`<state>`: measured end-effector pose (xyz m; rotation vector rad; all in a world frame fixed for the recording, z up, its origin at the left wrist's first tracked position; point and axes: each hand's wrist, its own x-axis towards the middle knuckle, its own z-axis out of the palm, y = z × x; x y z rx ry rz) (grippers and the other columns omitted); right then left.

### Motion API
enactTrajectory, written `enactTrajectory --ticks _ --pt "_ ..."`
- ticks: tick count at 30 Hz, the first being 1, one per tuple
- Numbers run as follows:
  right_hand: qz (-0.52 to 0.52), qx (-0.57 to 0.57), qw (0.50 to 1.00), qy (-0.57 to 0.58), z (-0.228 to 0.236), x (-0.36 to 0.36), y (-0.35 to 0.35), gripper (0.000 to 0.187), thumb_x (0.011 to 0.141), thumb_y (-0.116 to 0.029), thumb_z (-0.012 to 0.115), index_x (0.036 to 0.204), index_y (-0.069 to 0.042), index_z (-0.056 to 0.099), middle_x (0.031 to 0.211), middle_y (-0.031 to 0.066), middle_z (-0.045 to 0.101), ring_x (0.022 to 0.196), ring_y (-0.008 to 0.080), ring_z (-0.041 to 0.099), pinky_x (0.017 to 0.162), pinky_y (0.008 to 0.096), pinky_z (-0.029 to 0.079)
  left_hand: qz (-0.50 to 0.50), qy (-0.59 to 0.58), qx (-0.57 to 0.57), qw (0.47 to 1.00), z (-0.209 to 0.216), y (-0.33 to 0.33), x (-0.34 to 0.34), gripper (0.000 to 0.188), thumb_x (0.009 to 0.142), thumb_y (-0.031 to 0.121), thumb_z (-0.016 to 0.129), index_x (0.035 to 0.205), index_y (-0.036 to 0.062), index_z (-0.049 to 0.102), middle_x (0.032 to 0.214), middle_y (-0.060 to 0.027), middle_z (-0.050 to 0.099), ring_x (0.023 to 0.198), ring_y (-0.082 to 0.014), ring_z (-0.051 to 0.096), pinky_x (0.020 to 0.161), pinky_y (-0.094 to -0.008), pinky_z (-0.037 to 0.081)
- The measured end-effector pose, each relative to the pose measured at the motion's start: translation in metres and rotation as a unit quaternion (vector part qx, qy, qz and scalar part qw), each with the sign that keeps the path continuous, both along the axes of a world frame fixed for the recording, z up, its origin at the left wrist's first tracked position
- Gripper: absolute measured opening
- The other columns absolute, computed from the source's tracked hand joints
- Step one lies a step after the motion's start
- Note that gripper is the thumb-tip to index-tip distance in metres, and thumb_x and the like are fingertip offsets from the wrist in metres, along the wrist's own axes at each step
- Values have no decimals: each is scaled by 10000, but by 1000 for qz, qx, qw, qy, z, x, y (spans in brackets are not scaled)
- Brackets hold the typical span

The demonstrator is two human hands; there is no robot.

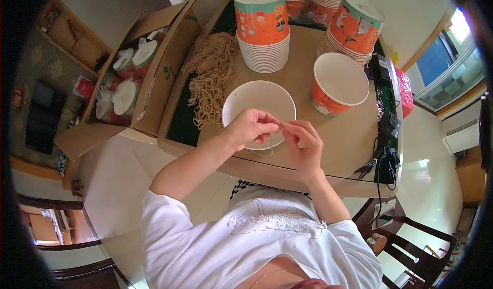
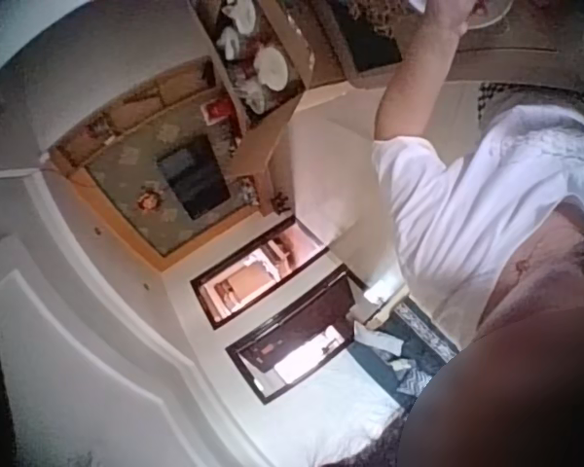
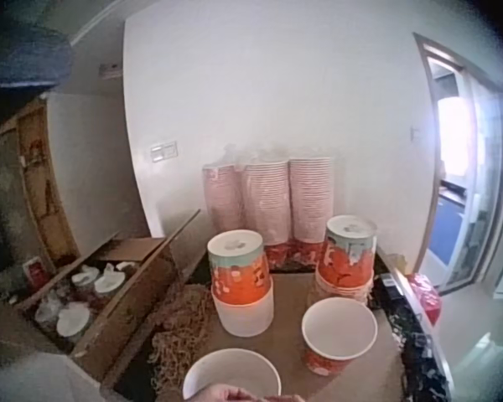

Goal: Tying thin decorative strings through pre-punched holes in paper cups for product assembly.

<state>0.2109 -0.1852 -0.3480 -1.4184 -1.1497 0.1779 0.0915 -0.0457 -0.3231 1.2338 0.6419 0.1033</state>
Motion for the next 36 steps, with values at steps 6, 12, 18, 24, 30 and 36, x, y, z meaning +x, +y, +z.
enactTrajectory --ticks 6,12,18,24,30,36 --pt "60 -47 993 87 -2 12 2 145 820 -4 666 961 -31 674 872 76 618 599 89 527 540 221 442 -6 15 82 997 11 -8 2 126 849 99 669 932 6 650 751 0 612 594 -46 510 484 -186 387" --pt "51 -53 993 94 -1 14 5 61 809 5 670 846 -29 636 806 45 596 591 79 515 532 222 433 -10 2 87 996 9 -7 0 114 862 104 655 905 -2 657 730 2 615 567 -45 505 465 -191 385" --pt "51 -52 992 98 -3 13 6 74 797 -6 688 830 -24 624 771 41 582 568 77 496 515 224 417 4 -26 59 998 5 -4 1 128 874 77 630 942 -22 670 766 -29 661 522 -45 496 454 -191 396" --pt "50 -52 994 88 -1 14 7 78 799 -16 691 825 -24 618 769 44 577 574 79 503 516 227 421 -19 3 91 996 8 -4 2 127 854 60 646 932 -34 679 754 -45 671 487 -51 483 442 -196 385" --pt "46 -42 996 67 0 14 7 77 804 -12 684 833 -22 613 793 52 581 581 86 511 521 229 429 -35 17 101 994 10 -2 2 127 840 55 666 948 -5 700 743 -33 671 512 -54 508 458 -198 400" --pt "41 -33 997 48 1 14 8 75 804 -5 675 837 -26 611 809 51 588 585 92 525 511 234 437 -30 9 103 994 11 -2 1 119 855 72 658 938 -9 686 745 -31 662 515 -55 503 462 -198 397"
